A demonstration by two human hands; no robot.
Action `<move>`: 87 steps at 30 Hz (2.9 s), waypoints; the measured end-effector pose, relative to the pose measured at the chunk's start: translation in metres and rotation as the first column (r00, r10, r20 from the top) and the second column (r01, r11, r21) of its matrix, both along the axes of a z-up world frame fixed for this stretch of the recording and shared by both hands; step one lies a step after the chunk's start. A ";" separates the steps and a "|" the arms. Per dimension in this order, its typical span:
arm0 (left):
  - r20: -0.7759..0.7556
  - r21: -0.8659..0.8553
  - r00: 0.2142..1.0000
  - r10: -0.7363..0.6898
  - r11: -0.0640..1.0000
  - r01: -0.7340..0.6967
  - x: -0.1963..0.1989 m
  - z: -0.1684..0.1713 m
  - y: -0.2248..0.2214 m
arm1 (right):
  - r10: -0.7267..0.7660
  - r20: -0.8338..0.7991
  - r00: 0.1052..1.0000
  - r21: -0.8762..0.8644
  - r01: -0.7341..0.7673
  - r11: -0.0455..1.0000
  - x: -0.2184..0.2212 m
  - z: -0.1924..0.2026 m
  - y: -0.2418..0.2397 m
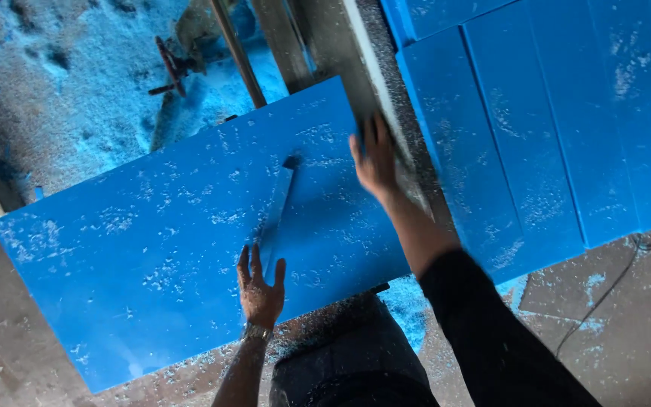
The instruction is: Cutting blue plastic boards using a sliding table saw in a factory setting.
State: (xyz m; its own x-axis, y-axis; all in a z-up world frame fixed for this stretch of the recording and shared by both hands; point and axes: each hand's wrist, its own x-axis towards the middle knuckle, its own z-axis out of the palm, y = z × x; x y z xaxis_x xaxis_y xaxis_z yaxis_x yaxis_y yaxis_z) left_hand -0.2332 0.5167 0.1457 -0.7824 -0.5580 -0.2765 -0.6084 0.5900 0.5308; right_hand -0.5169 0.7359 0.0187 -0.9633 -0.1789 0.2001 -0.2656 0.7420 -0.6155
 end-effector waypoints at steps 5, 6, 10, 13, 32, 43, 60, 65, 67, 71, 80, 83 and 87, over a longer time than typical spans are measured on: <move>-0.081 -0.017 0.992 -0.093 0.996 0.092 0.016 0.000 -0.010 | -0.082 0.120 0.989 0.218 0.054 0.974 0.217 0.036 0.109; -0.085 -0.010 0.991 -0.100 0.995 0.100 0.019 -0.004 -0.012 | -0.090 0.117 0.989 0.225 0.062 0.972 0.278 0.001 0.133; -0.093 -0.079 0.976 -0.195 0.979 0.188 0.026 -0.011 -0.024 | -0.287 0.411 0.865 0.499 0.050 0.865 0.398 0.026 0.194; -0.176 -0.026 0.979 -0.105 0.994 0.102 0.025 -0.009 -0.041 | -0.464 0.646 0.606 0.400 0.249 0.882 0.389 0.052 0.201; -0.186 -0.376 0.936 0.298 0.859 -0.348 0.209 -0.161 -0.481 | -0.141 0.984 -0.105 0.175 0.662 0.729 0.339 0.060 -0.026; 0.091 -0.204 0.873 0.480 0.867 -0.455 0.191 -0.130 -0.488 | -0.232 0.969 -0.080 0.209 0.767 0.607 0.341 0.080 -0.065; 0.176 -0.129 0.842 0.510 0.860 -0.494 0.139 -0.100 -0.449 | -0.409 0.887 0.215 0.415 0.022 0.910 0.295 0.122 -0.073; 0.204 -0.136 0.816 0.541 0.841 -0.524 0.129 -0.085 -0.439 | -0.426 0.890 0.162 0.353 0.347 0.869 0.288 0.109 -0.063; 0.211 -0.139 0.816 0.538 0.843 -0.520 0.127 -0.083 -0.439 | -0.436 0.884 0.169 0.354 0.369 0.859 0.288 0.099 -0.058; 0.205 -0.161 0.814 0.543 0.839 -0.519 0.134 -0.101 -0.446 | -0.420 0.880 0.223 0.294 0.440 0.848 0.292 0.096 -0.049; 0.138 -0.412 0.882 0.451 0.836 -0.363 0.134 -0.146 -0.414 | -0.300 0.739 0.604 0.457 -0.122 0.881 0.279 0.146 -0.155; 0.157 -0.418 0.985 0.076 0.909 -0.003 0.078 -0.070 -0.309 | -0.295 0.506 0.811 0.547 -0.037 0.836 0.300 0.075 -0.170; 0.449 -0.123 0.826 -0.340 0.892 0.434 0.066 0.006 -0.183 | -0.340 0.780 0.525 0.401 -0.004 0.916 0.293 0.097 -0.163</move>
State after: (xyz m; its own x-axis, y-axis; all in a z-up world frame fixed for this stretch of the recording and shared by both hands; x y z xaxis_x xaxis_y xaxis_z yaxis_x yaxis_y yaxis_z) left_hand -0.1676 0.3336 0.1514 -0.7895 -0.3136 -0.5276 -0.4369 0.8909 0.1242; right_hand -0.2240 0.5733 0.1162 -0.6753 0.1208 -0.7276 0.3819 0.9013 -0.2047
